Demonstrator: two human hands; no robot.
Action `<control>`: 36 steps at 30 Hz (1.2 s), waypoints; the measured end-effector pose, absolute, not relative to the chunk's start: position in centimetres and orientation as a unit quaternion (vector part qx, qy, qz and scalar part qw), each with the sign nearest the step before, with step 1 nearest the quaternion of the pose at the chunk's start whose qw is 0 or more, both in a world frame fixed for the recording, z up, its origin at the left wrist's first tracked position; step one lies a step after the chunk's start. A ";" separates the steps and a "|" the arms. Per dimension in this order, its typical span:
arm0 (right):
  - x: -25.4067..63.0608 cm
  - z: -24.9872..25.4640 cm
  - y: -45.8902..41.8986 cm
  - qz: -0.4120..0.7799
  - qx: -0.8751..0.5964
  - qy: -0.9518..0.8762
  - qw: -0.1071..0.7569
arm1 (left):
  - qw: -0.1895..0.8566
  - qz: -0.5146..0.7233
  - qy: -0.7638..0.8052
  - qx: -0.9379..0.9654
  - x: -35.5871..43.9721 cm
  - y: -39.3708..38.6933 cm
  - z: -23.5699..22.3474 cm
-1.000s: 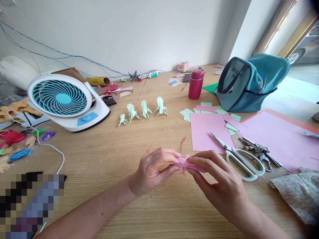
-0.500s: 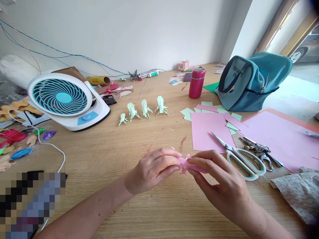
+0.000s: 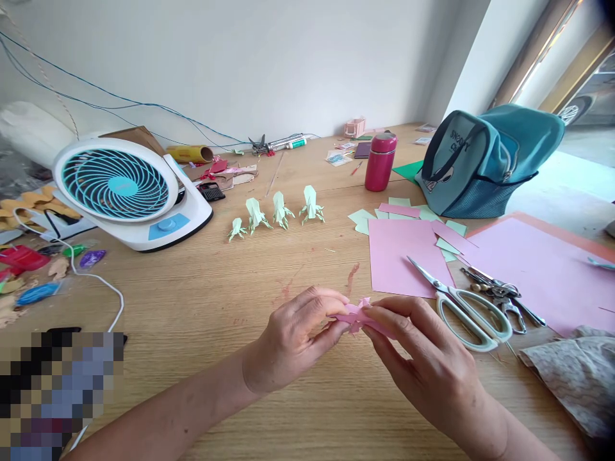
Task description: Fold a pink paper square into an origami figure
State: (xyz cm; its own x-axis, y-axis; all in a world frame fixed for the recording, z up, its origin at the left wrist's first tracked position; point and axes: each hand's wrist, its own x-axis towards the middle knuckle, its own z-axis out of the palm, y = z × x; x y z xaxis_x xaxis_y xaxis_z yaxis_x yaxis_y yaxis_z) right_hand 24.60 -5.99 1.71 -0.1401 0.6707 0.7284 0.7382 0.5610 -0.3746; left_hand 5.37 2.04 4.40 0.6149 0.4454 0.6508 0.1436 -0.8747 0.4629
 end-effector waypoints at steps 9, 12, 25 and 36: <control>24.8 1.9 -6.1 -0.108 -0.451 -0.780 0.420 | 0.263 0.377 0.230 0.858 5.6 1.4 5.2; 24.8 1.9 -6.1 -0.105 -0.450 -0.786 0.411 | 0.308 0.340 0.248 0.853 5.6 1.5 5.5; 26.0 1.5 -6.3 -0.109 -0.423 -0.829 0.350 | 0.282 0.306 0.228 0.881 5.2 1.8 5.8; 26.0 2.6 -6.0 -0.084 -0.408 -0.842 0.343 | 0.181 0.268 0.153 0.934 4.9 2.3 5.9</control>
